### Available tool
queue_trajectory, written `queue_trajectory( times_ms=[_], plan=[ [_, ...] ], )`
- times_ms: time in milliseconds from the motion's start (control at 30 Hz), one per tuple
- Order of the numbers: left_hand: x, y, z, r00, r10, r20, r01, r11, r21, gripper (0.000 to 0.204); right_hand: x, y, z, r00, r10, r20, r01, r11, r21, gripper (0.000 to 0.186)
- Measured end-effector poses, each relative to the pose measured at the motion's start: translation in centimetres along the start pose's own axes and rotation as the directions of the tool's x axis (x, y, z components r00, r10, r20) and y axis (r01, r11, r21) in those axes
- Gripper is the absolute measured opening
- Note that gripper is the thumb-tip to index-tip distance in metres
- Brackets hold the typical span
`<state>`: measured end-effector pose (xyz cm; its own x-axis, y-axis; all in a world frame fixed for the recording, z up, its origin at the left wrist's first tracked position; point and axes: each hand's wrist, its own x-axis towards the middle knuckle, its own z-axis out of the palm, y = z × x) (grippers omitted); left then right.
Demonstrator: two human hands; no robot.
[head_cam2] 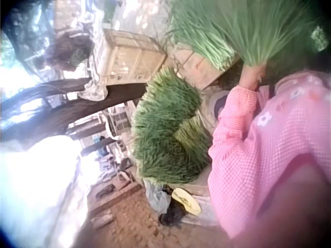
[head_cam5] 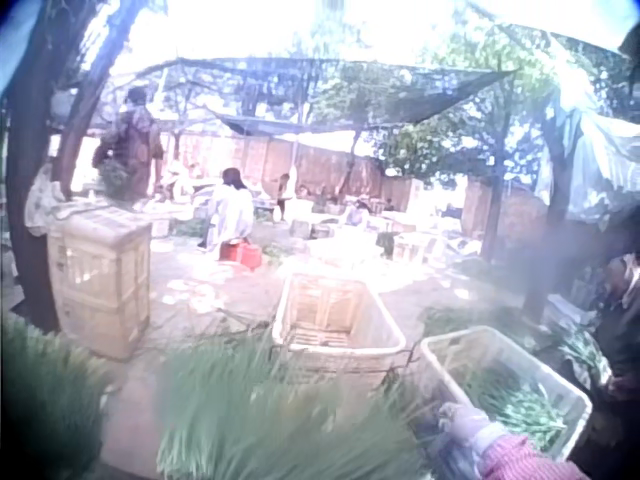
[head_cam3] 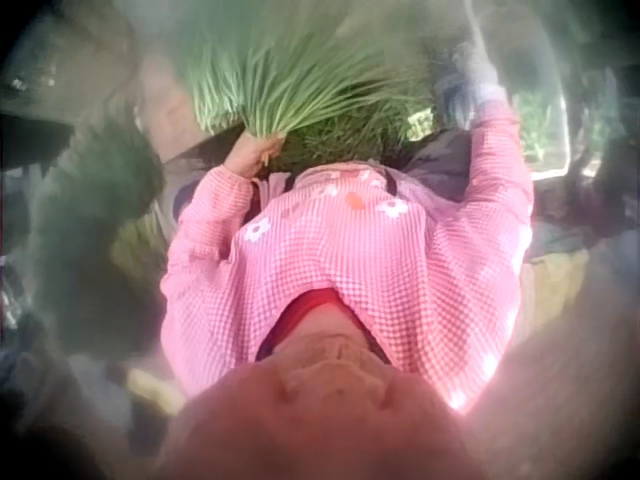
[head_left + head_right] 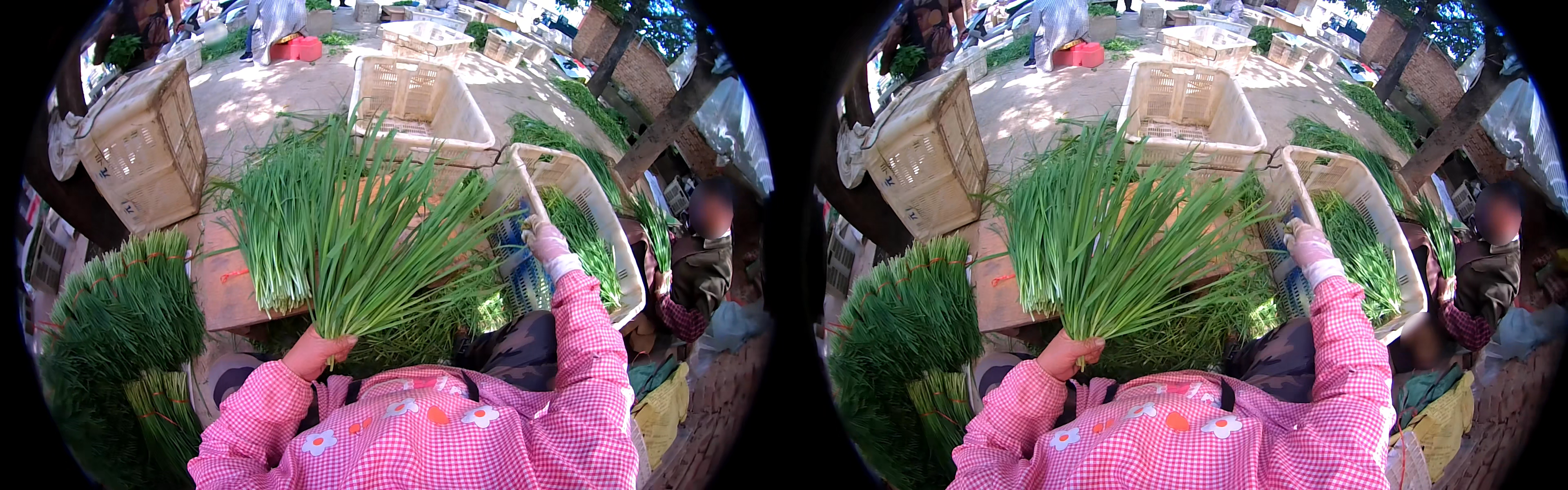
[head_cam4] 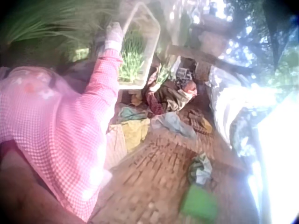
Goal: The person trims the roots and removes outer leaves from bunches of green leeks by hand, placing the cleaned bunches on a low wooden bench.
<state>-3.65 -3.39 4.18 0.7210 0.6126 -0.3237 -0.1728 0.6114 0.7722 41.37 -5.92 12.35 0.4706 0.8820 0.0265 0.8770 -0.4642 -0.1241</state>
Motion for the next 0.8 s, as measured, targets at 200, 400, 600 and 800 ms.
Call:
queue_trajectory(
  times_ms=[200, 400, 600, 800],
  plan=[
    [0.2, 0.3, 0.0, 1.0, 0.026, 0.001, -0.026, 0.998, 0.049, 0.013, -2.5, -1.3, -2.8, 0.99, -0.067, -0.126, 0.1, 0.955, 0.278, 0.026],
    [0.0, -0.1, -0.4, 0.999, 0.031, -0.01, -0.028, 0.984, 0.178, 0.018, -2.9, -4.8, -7.0, 0.927, -0.155, -0.342, 0.301, 0.85, 0.431, 0.016],
    [0.1, 0.2, 0.7, 0.994, 0.11, 0.008, -0.106, 0.935, 0.339, 0.023, -1.8, -6.2, -5.9, 0.958, -0.28, 0.065, 0.231, 0.885, 0.405, 0.036],
    [-0.2, -0.6, -0.7, 0.999, 0.048, 0.022, -0.052, 0.922, 0.383, 0.036, -1.2, -6.2, -1.8, 0.955, -0.235, 0.179, 0.111, 0.848, 0.519, 0.038]
  ],
)
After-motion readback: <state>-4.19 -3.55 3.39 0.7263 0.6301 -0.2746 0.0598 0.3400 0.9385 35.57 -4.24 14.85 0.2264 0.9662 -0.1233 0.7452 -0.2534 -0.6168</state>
